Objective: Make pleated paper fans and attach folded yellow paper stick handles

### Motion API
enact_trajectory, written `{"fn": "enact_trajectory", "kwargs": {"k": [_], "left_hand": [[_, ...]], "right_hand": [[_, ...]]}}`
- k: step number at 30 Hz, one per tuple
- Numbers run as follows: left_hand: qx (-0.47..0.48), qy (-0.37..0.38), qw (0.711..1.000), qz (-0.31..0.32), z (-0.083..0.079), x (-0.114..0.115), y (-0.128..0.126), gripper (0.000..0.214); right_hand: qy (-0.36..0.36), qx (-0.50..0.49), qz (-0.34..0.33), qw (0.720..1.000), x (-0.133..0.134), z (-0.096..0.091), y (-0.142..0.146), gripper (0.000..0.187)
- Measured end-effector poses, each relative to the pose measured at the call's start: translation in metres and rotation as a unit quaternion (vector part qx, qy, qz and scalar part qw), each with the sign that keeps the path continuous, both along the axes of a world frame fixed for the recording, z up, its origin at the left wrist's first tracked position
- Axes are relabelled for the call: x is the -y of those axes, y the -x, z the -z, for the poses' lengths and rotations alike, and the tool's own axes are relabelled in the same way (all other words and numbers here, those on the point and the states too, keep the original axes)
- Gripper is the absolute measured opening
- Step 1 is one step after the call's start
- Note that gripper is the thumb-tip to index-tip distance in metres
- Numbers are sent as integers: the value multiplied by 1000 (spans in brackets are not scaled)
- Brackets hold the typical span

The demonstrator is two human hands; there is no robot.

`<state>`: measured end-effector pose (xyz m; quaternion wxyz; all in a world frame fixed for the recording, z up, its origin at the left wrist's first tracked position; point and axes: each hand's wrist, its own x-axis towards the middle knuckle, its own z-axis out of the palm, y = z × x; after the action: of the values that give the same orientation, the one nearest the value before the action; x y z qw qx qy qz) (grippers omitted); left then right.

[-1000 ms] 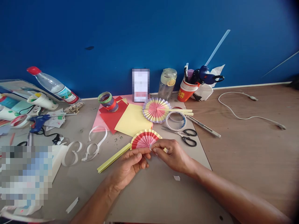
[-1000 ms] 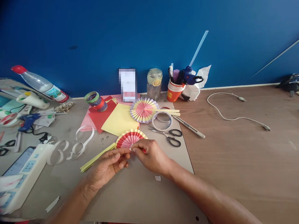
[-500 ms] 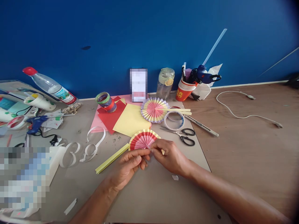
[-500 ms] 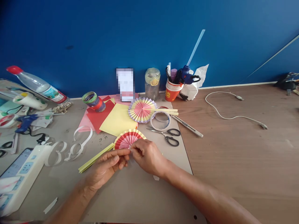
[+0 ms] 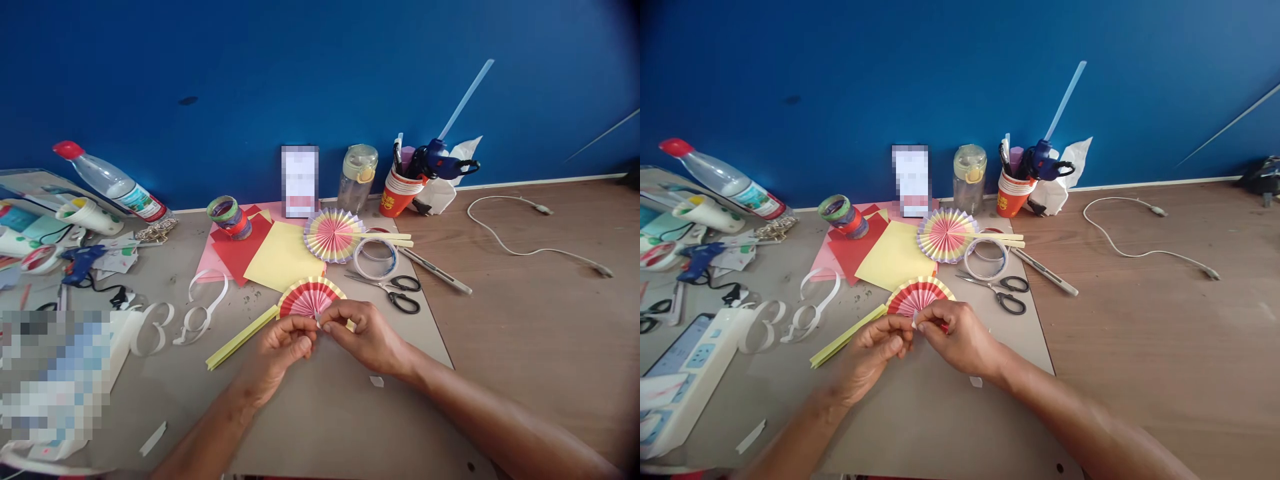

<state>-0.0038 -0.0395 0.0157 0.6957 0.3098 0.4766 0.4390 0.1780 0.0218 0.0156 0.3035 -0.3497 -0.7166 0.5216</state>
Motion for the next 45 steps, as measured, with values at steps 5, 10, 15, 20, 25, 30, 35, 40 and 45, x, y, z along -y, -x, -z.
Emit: {"fn": "enact_trajectory", "kwargs": {"k": [5,10,15,20,25,30,35,40,45], "left_hand": [[-19,-43,999,3,1,5,-3,23],[-37,-55,997,-27,-5,2,-3,21],[-88,-89,992,-18,-2,2,-2,22],[-135,-123,983,-5,4,4,-3,20],[-162,-143,976,-22,4,5,-6,22],[-132,-116,984,-18,7,5,-5,21],[-75,-83,994,-7,7,3,-3,19],[-157,-124,979,-34,4,4,-6,18],[-248,-188,945,-98,1,8,-8,16]], "right_hand": [[2,-35,73,997,0,1,0,10],[121,-91,28,988,-3,-1,-3,22],[96,-82,-12,992,1,-5,-1,14],[90,-90,-16,992,4,-9,1,6],[64,-61,-18,996,6,-11,2,10],[102,-33,28,994,6,-4,4,13],[124,-39,28,991,5,1,4,12],[-1,-43,112,993,8,5,5,20],[-25,-49,175,983,11,0,2,9]]}}
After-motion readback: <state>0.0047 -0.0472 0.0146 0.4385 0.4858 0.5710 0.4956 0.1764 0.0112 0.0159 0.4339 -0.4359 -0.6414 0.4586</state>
